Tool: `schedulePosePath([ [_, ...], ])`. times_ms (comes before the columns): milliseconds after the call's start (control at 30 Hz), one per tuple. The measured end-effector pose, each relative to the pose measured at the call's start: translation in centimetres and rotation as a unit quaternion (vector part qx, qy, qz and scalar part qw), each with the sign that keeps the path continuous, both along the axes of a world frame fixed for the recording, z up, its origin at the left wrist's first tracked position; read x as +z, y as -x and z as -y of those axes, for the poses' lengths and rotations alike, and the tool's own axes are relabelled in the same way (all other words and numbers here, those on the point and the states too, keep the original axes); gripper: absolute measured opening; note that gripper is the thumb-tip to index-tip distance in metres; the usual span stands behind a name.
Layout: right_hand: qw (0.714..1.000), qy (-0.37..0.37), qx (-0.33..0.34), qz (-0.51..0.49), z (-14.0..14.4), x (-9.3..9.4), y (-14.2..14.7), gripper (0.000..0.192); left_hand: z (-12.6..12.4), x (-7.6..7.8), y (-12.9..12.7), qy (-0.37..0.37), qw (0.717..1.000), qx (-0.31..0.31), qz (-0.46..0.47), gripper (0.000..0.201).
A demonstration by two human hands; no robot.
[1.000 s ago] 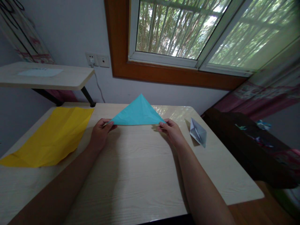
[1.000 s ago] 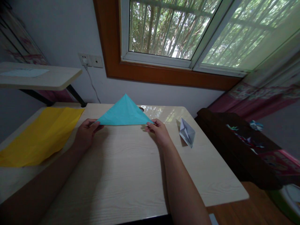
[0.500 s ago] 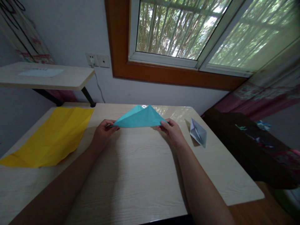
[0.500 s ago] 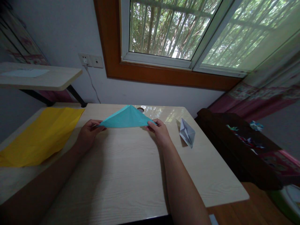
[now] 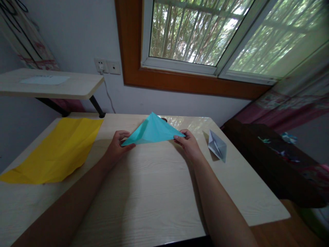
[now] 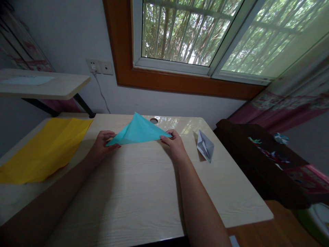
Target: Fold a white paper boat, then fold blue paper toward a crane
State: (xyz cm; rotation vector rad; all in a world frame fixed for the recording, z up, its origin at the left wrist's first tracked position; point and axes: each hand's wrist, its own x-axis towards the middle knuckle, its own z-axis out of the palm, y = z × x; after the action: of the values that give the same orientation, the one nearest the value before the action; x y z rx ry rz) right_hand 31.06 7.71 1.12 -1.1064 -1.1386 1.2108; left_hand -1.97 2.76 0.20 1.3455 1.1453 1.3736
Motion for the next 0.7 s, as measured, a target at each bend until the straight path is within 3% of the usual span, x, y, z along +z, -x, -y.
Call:
schedulePosePath([
  [400,0.999,-0.031,0.020,0.016,0.4,0.2,0.2,0.053,0.1,0.1,-0.3,0.048,0.997,-0.063,0.025,0.085],
  [700,0.999,-0.026,0.031,-0.023,0.6,0.5,0.6,0.052,1.0,0.9,-0.3,0.054,0.986,-0.159,0.016,0.090],
])
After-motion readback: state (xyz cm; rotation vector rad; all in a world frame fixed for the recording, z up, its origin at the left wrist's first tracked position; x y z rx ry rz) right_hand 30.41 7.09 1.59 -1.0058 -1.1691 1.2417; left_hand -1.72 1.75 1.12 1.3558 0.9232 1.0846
